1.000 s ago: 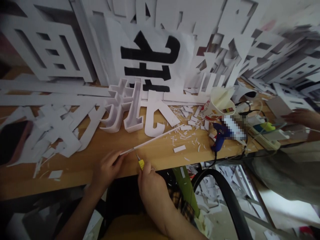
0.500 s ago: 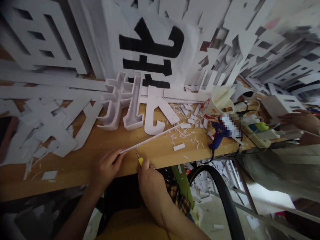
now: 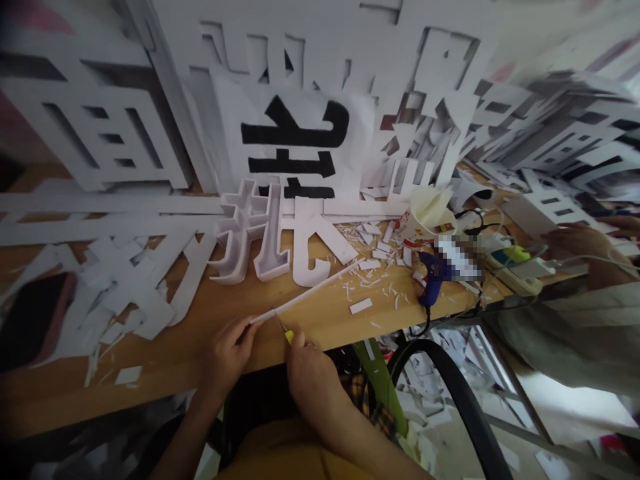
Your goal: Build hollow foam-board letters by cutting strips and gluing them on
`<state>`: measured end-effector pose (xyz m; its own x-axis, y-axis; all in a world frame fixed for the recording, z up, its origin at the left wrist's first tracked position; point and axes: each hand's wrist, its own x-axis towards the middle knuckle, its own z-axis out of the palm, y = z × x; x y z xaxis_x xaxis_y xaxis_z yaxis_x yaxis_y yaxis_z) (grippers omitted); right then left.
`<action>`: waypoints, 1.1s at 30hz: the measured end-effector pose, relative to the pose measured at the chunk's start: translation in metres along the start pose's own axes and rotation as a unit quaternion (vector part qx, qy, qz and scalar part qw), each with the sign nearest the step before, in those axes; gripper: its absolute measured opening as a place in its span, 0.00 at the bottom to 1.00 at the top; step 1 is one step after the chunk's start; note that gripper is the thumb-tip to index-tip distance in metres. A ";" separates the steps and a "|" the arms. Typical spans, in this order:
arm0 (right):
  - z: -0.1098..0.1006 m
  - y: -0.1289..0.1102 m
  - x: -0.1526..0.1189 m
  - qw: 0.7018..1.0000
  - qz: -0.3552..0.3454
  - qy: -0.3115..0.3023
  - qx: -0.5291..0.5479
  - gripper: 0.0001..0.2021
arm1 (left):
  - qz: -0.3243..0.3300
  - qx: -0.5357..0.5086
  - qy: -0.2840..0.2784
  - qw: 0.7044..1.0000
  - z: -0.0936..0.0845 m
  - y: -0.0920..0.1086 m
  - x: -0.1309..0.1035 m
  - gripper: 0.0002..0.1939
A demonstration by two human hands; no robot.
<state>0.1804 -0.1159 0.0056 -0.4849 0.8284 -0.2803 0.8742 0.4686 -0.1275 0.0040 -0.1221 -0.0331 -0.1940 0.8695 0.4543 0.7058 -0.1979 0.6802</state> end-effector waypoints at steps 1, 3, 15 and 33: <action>0.003 0.000 -0.001 1.000 0.004 0.012 0.020 0.14 | 0.002 0.001 0.004 1.000 0.001 0.000 -0.001 0.09; 0.009 -0.001 -0.002 0.998 0.016 0.034 0.045 0.15 | 0.003 -0.002 0.012 1.000 0.000 0.000 -0.003 0.10; -0.024 0.023 -0.009 0.983 -0.122 0.024 0.134 0.13 | -0.316 -0.264 0.275 0.869 -0.070 0.010 0.053 0.23; -0.042 0.106 0.056 0.971 -0.064 0.150 0.177 0.19 | -0.348 -0.339 0.220 0.846 -0.045 0.042 0.092 0.22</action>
<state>0.2444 -0.0068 0.0159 -0.5297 0.8471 0.0424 0.7340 0.4829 -0.4775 -0.0149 -0.0707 0.0629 -0.7425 0.6584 -0.1230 -0.2072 -0.0511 0.9770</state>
